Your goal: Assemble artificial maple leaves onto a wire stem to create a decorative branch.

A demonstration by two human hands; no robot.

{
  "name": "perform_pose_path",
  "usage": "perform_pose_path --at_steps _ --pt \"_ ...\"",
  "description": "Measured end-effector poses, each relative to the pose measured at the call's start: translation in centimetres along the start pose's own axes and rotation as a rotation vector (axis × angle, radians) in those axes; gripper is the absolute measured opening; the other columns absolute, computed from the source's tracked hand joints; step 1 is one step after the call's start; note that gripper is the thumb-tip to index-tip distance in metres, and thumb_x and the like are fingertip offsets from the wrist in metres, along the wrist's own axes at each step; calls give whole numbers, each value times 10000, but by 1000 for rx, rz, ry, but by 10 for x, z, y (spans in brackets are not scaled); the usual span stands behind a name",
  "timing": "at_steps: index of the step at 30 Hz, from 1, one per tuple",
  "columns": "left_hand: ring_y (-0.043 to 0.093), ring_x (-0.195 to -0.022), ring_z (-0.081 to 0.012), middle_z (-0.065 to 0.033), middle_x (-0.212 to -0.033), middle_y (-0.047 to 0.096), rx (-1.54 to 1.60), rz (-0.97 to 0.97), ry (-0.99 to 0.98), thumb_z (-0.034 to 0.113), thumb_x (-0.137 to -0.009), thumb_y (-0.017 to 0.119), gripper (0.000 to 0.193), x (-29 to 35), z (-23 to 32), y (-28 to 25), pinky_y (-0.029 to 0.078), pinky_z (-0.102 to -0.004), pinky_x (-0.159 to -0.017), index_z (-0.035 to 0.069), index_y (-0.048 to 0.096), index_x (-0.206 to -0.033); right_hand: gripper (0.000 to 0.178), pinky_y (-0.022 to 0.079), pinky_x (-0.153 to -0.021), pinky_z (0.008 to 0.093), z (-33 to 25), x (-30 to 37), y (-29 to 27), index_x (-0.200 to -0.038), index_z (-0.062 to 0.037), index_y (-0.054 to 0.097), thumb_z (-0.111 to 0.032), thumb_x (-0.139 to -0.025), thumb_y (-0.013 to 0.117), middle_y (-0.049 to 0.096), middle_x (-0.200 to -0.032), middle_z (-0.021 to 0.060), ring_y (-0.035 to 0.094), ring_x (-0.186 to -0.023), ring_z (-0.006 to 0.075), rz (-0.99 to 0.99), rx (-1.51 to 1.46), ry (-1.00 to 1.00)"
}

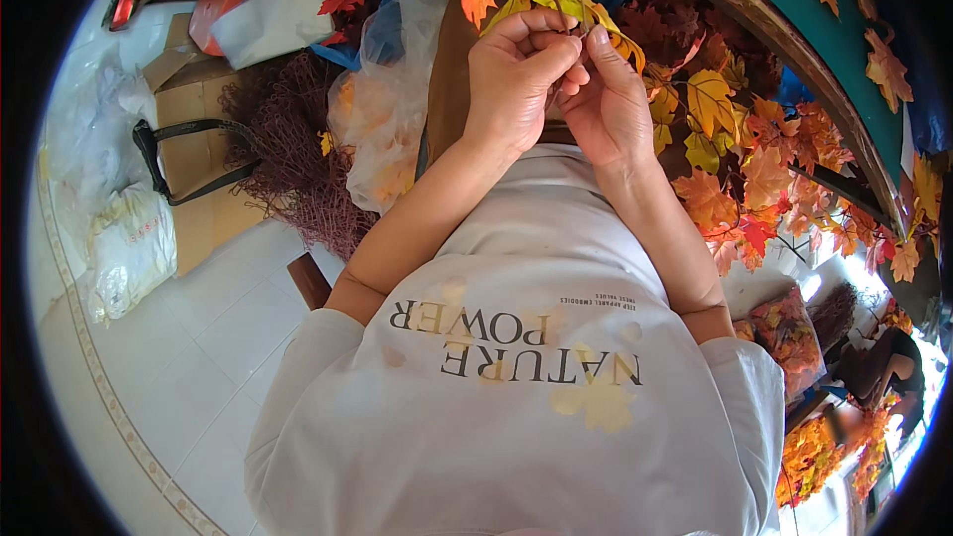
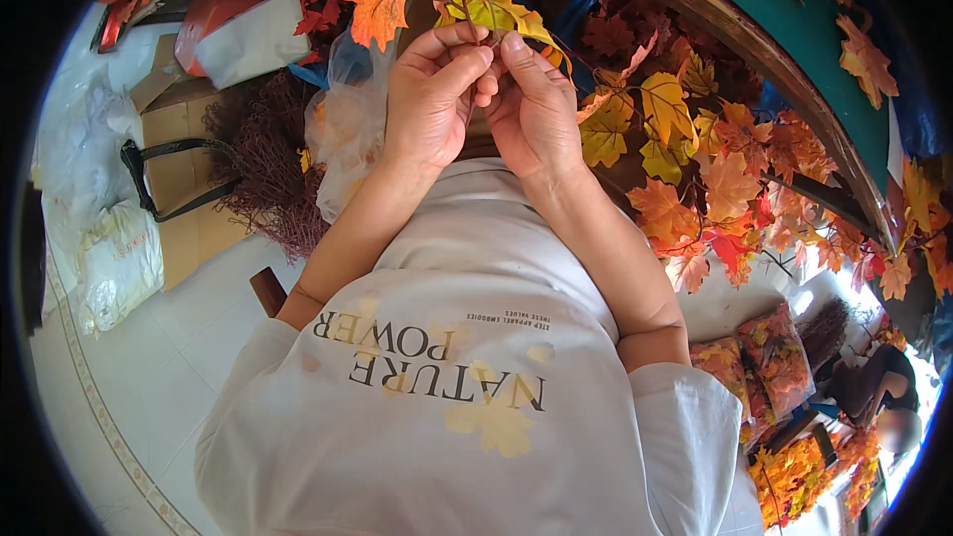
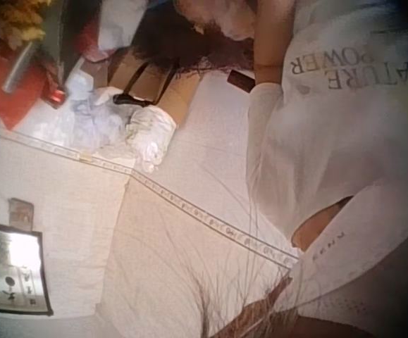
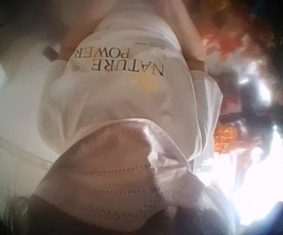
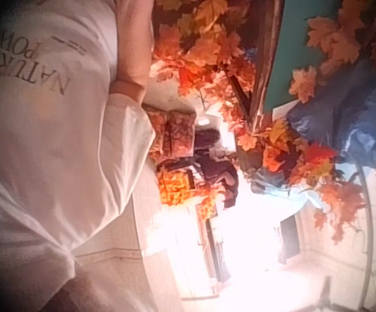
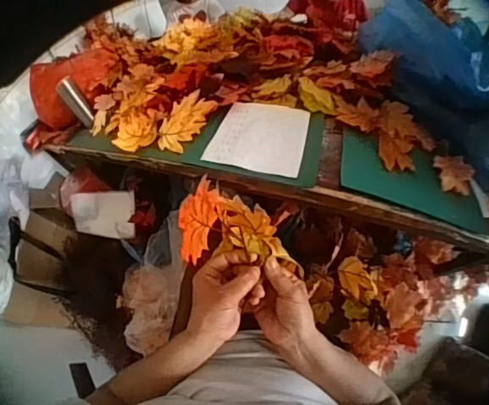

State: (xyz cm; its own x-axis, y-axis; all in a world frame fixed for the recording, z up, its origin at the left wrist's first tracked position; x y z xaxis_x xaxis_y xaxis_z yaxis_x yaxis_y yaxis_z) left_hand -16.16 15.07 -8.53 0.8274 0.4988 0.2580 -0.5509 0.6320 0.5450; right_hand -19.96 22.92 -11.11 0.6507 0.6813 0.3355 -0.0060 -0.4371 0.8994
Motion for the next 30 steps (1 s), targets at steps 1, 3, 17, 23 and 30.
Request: perform_pose_path --at_steps 1,3,17,23,30 --pt "593 -548 -115 -70 -724 619 5 -2 1 -39 -781 609 141 0 0 0 472 -205 -458 -33 568 -917 186 446 -547 231 -1 0 1 -895 -15 590 -187 -917 525 566 -712 23 514 -595 105 -5 1 -14" --pt "593 -550 -116 -71 -725 620 10 -3 2 -40 -781 609 142 0 0 -1 472 -207 -460 -34 568 -917 184 450 -544 230 -1 1 2 -886 -10 593 -183 -912 535 570 -711 28 518 -594 105 -8 2 -27" --pt "570 -574 -110 -72 -746 603 83 -89 43 -50 -808 589 132 -2 1 -2 470 -228 -516 -52 569 -938 134 450 -542 212 -7 3 6 -857 -13 599 -133 -901 556 591 -752 26 524 -594 89 -7 268 -253" --pt "566 -567 -109 -64 -711 595 59 -96 19 -44 -799 595 110 0 0 1 454 -216 -508 -45 567 -906 159 434 -549 218 -6 5 4 -885 -13 598 -163 -909 549 570 -727 20 489 -599 89 -16 211 -254" --pt "556 -527 -110 -61 -672 588 18 -53 1 -51 -772 600 94 -1 1 -1 438 -214 -468 -38 565 -858 198 436 -580 221 -1 3 3 -913 -21 591 -207 -923 524 550 -703 14 484 -611 93 -90 184 -137"
Point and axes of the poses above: each hand's wrist, its own x-axis away from the middle knuckle, its own y-axis out of the palm, z = x × y, the point moved 6 cm from there along -x, towards the middle knuckle
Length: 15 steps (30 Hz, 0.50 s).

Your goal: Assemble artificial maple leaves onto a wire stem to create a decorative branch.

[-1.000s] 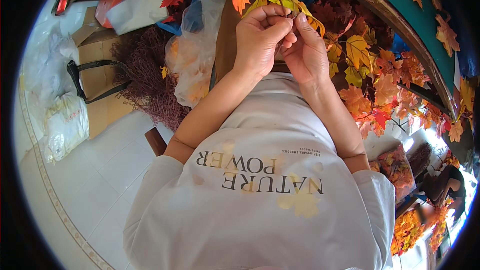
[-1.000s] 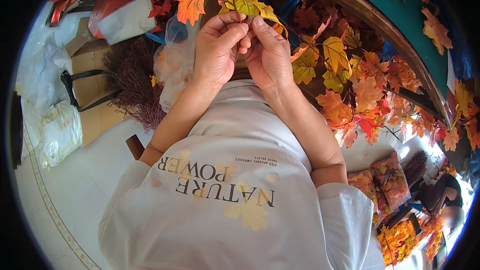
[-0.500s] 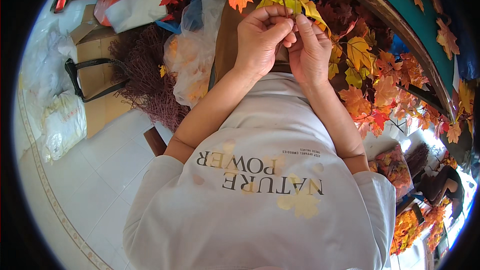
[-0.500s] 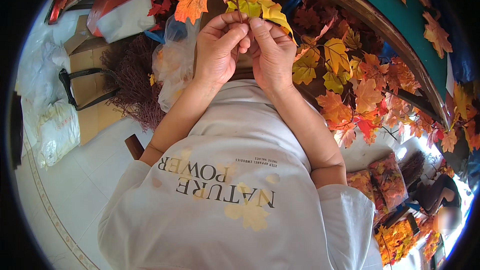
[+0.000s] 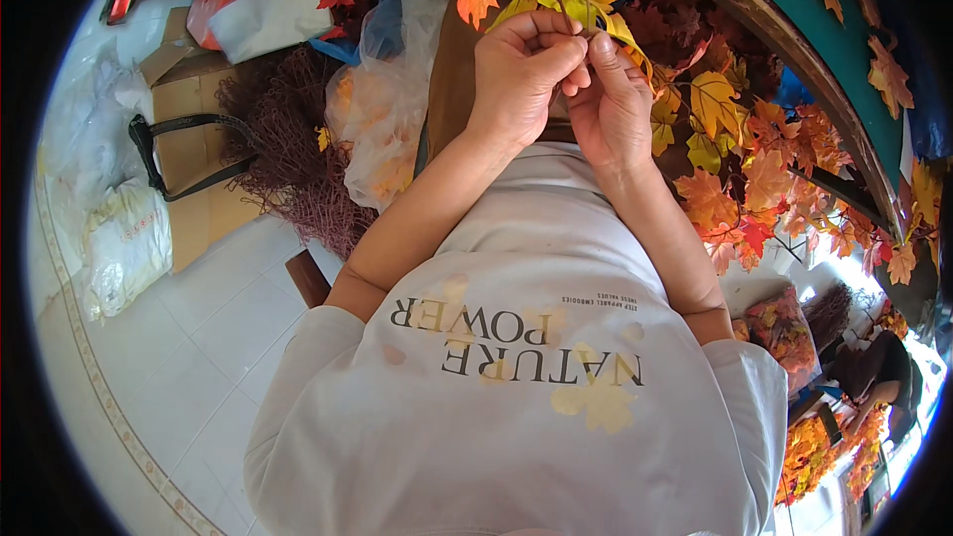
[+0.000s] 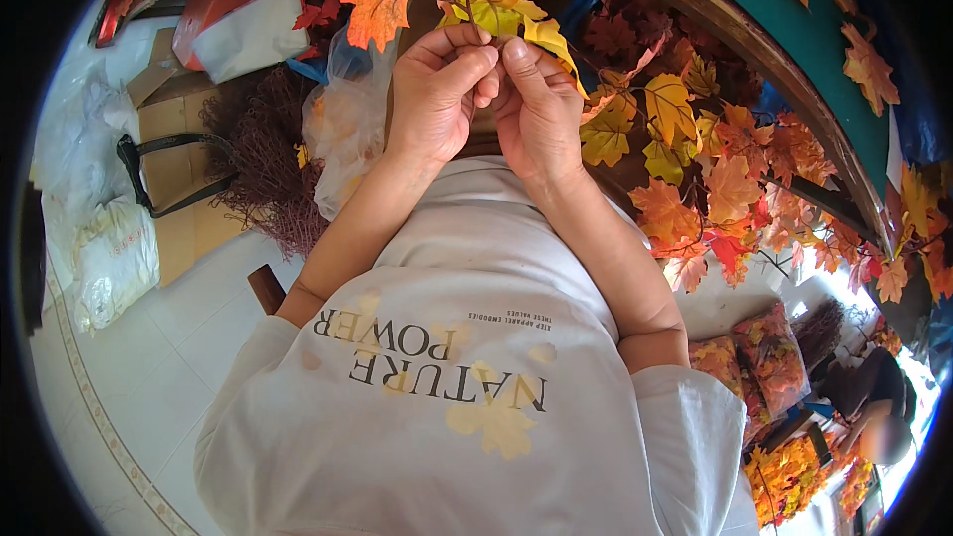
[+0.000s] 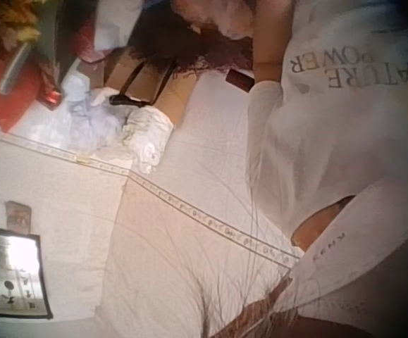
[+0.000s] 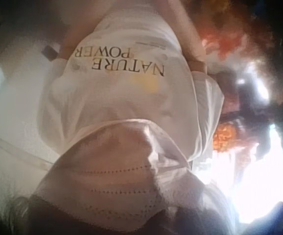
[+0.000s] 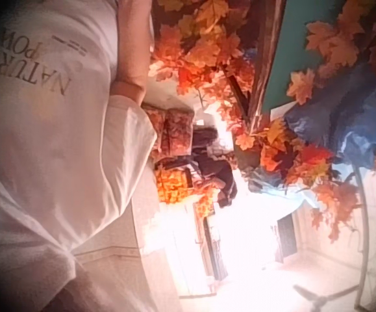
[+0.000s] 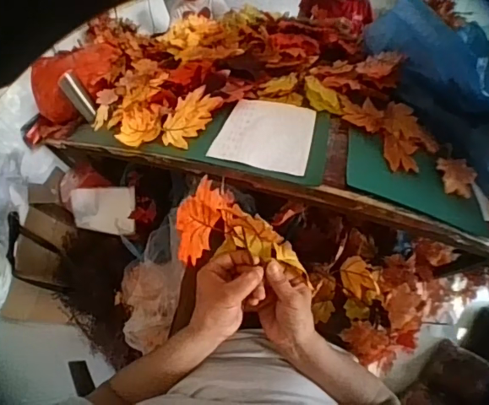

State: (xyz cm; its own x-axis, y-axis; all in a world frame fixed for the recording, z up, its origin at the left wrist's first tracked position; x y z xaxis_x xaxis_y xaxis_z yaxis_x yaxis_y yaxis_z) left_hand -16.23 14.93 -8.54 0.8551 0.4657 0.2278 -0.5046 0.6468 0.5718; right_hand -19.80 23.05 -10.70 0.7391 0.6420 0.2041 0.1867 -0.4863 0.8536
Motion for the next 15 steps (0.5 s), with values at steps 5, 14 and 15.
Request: perform_pose_path --at_steps 5,14,15 --pt "557 -525 -113 -64 -670 588 9 -1 -6 -70 -758 593 86 -1 0 0 432 -216 -461 -41 568 -835 209 449 -582 232 0 -1 0 -909 -15 590 -210 -925 516 557 -699 24 500 -612 106 2 -64 31" --pt "560 -526 -115 -66 -675 592 -30 9 -11 -80 -743 595 94 0 0 1 435 -218 -470 -39 574 -826 216 448 -573 236 -1 -2 -3 -906 -2 592 -208 -918 528 579 -718 44 508 -608 109 32 -53 18" --pt "560 -526 -115 -66 -675 592 -29 9 -12 -80 -743 595 94 0 -1 0 435 -218 -470 -39 574 -826 216 448 -573 236 0 -1 -3 -906 -2 592 -208 -918 528 579 -718 44 508 -608 109 32 -52 19"
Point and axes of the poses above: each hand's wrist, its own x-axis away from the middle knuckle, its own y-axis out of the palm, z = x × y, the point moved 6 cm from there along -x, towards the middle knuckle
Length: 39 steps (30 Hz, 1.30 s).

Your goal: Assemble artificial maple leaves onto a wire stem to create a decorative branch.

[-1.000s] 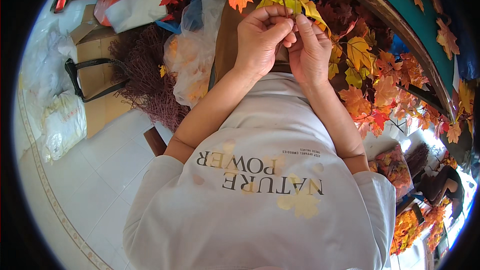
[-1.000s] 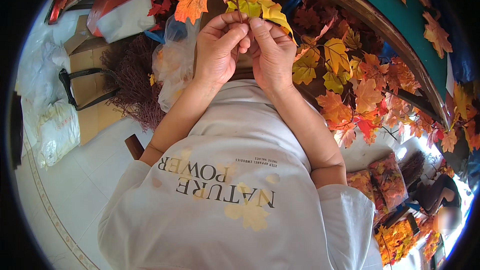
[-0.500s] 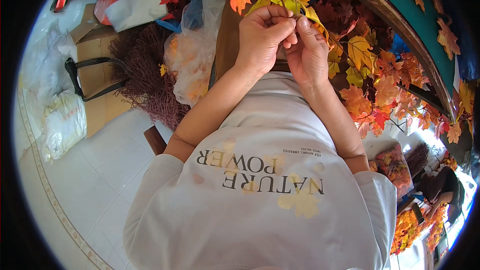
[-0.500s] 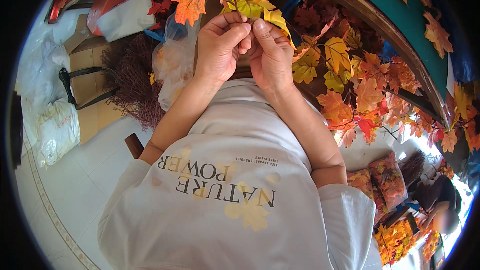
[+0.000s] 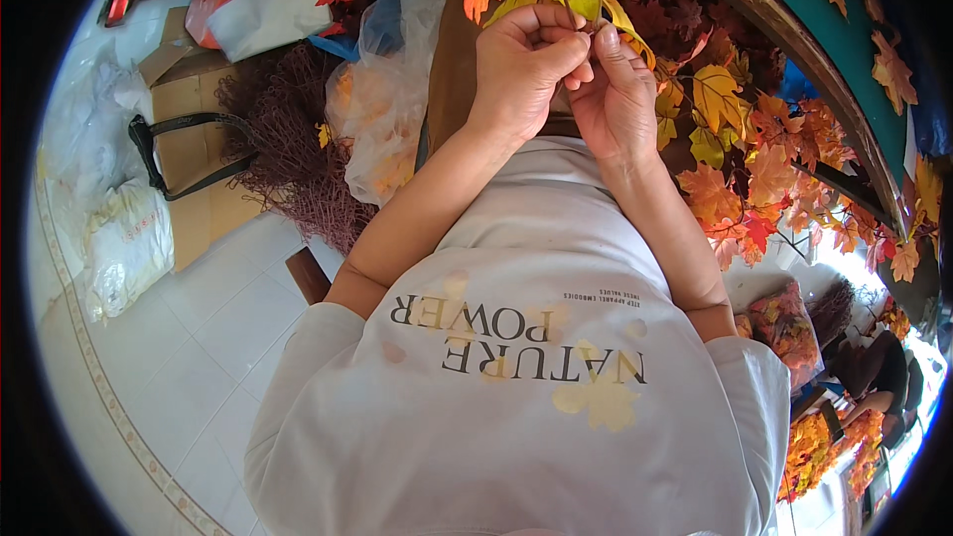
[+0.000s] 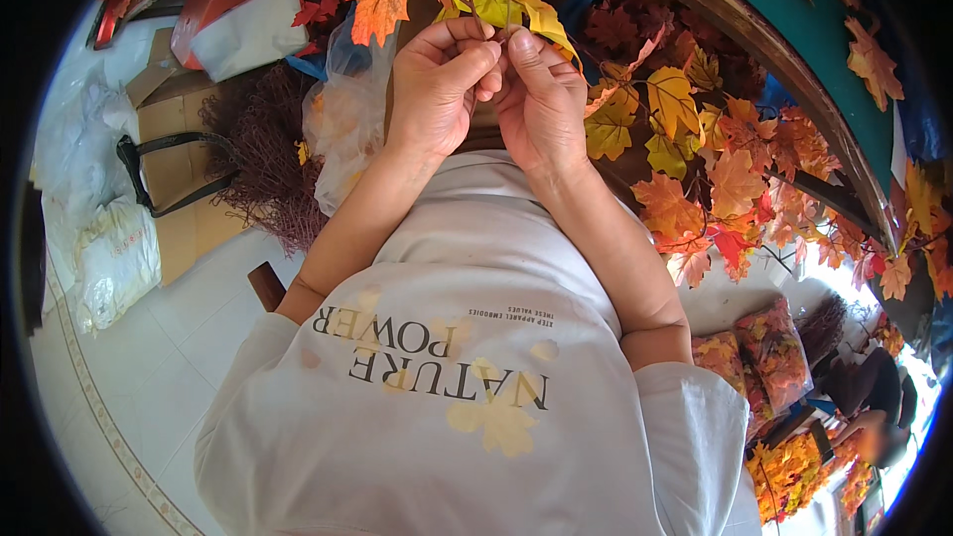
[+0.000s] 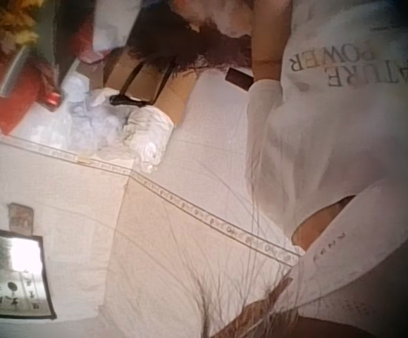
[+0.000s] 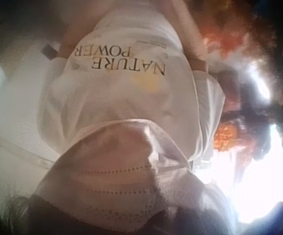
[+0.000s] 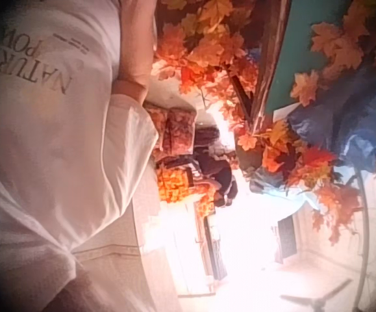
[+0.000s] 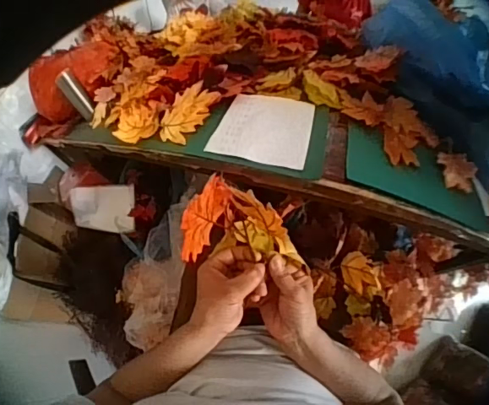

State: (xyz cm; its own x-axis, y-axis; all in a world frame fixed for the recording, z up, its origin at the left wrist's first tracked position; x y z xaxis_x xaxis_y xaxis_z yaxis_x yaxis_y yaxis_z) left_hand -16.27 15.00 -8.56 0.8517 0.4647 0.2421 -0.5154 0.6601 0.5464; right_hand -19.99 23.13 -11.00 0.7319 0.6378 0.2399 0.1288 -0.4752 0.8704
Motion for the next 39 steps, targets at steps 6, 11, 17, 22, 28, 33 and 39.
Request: perform_pose_path --at_steps 6,11,17,22,28,33,39 --pt "563 -529 -113 -63 -674 594 17 -15 9 -73 -749 597 89 -1 -1 -1 439 -214 -473 -36 575 -826 213 448 -568 235 1 -1 -2 -901 -2 591 -204 -920 526 580 -719 44 508 -607 109 -3 8 -5" --pt "570 -539 -109 -63 -674 594 -7 -22 22 -56 -766 608 86 -2 0 -1 446 -210 -475 -34 573 -841 205 440 -578 222 4 0 -3 -885 -11 593 -201 -923 523 561 -702 26 502 -625 99 21 -4 6" --pt "530 -550 -89 -33 -691 576 -68 -47 21 -37 -805 601 114 -1 -1 0 413 -209 -484 -31 573 -915 189 428 -587 210 5 1 -5 -907 -18 591 -190 -928 515 550 -726 -1 486 -635 82 59 27 7" --pt "566 -559 -105 -60 -703 592 -61 -126 0 -33 -795 612 122 -7 -2 -3 453 -204 -493 -44 574 -911 183 427 -595 214 6 1 -5 -958 -22 587 -189 -925 520 565 -763 2 491 -664 79 -35 -57 -9" --pt "598 -586 -126 -76 -728 605 -83 -125 -2 -32 -797 611 139 -6 1 -2 480 -214 -512 -55 573 -929 194 447 -613 256 2 1 -3 -880 9 589 -171 -919 530 569 -734 48 503 -626 127 31 -94 -39" --pt "592 -605 -124 -65 -743 601 -108 -131 -2 -33 -811 599 143 -6 -1 -2 472 -216 -530 -52 575 -951 192 420 -599 215 2 1 -6 -912 -19 612 -196 -919 536 566 -766 7 487 -675 81 38 7 -76" --pt "619 -585 -138 -96 -725 617 -55 -151 8 -32 -793 615 137 -8 -1 -2 503 -220 -512 -63 567 -918 201 414 -591 216 1 3 -4 -936 -12 607 -199 -920 535 559 -764 4 470 -664 79 17 18 -101"
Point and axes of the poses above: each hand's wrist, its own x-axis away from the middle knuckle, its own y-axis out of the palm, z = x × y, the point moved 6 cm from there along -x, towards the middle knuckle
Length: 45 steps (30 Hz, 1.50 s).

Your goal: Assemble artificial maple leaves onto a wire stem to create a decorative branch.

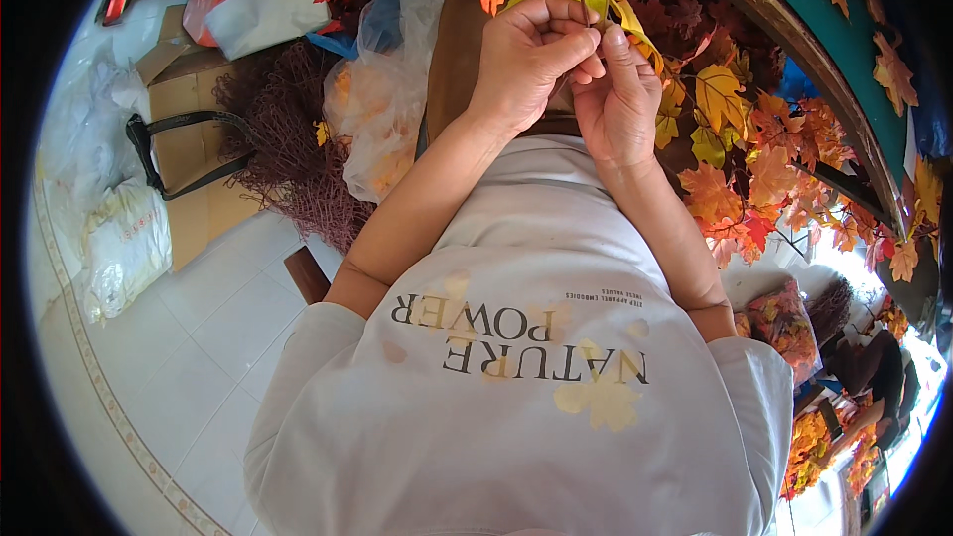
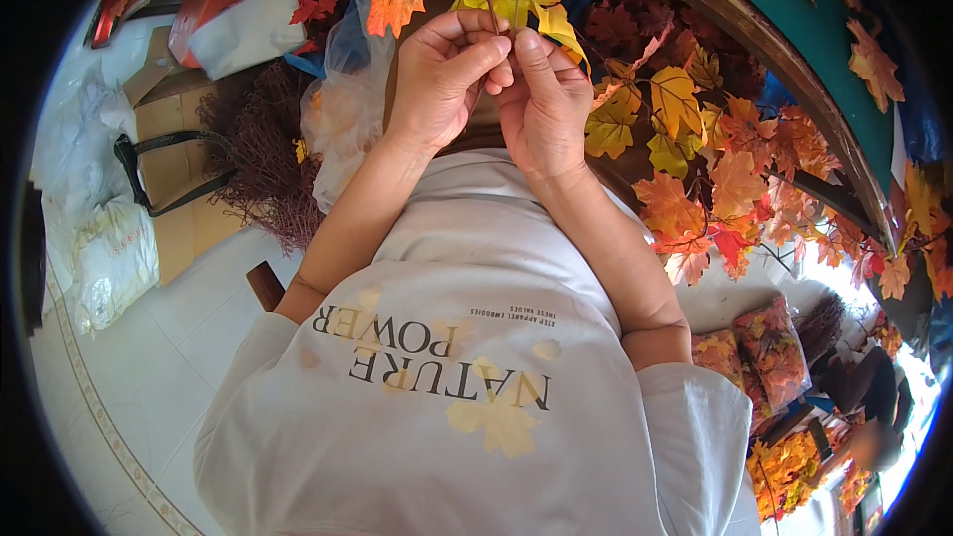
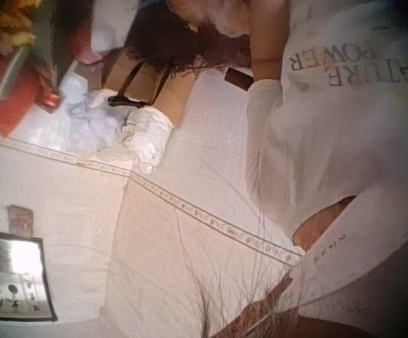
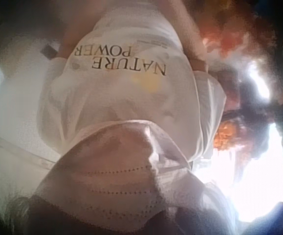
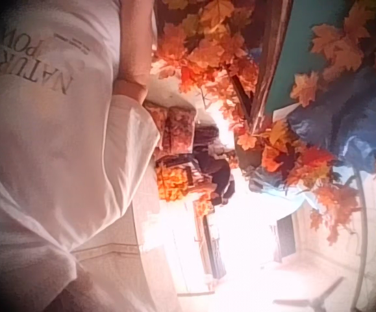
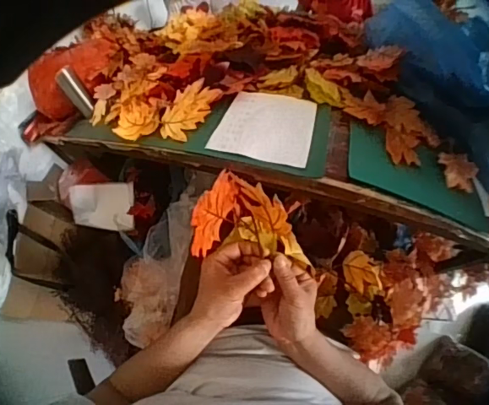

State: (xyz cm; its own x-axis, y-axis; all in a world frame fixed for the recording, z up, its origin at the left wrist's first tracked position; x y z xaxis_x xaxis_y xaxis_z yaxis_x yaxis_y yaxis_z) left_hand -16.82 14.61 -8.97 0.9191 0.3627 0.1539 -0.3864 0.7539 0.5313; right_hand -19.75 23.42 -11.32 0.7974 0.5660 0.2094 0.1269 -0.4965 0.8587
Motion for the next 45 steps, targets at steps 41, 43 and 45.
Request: perform_pose_path --at_steps 41,43,45 --pt "625 -587 -143 -80 -697 610 -159 94 -96 -65 -790 597 128 14 3 26 469 -210 -477 -20 545 -897 155 446 -621 223 -8 21 -9 -924 -50 585 -198 -898 546 573 -766 17 500 -632 105 206 -369 331" --pt "621 -584 -141 -79 -697 610 -157 90 -97 -64 -789 598 129 13 3 26 467 -213 -480 -20 545 -899 153 444 -622 223 -9 21 -7 -926 -49 584 -194 -897 547 573 -767 20 498 -631 108 201 -363 325" --pt "618 -581 -140 -78 -698 610 -154 86 -97 -63 -789 599 131 13 3 26 465 -217 -483 -19 546 -901 150 456 -625 236 -13 21 -6 -913 -38 587 -181 -895 547 576 -758 33 513 -635 116 186 -280 274"
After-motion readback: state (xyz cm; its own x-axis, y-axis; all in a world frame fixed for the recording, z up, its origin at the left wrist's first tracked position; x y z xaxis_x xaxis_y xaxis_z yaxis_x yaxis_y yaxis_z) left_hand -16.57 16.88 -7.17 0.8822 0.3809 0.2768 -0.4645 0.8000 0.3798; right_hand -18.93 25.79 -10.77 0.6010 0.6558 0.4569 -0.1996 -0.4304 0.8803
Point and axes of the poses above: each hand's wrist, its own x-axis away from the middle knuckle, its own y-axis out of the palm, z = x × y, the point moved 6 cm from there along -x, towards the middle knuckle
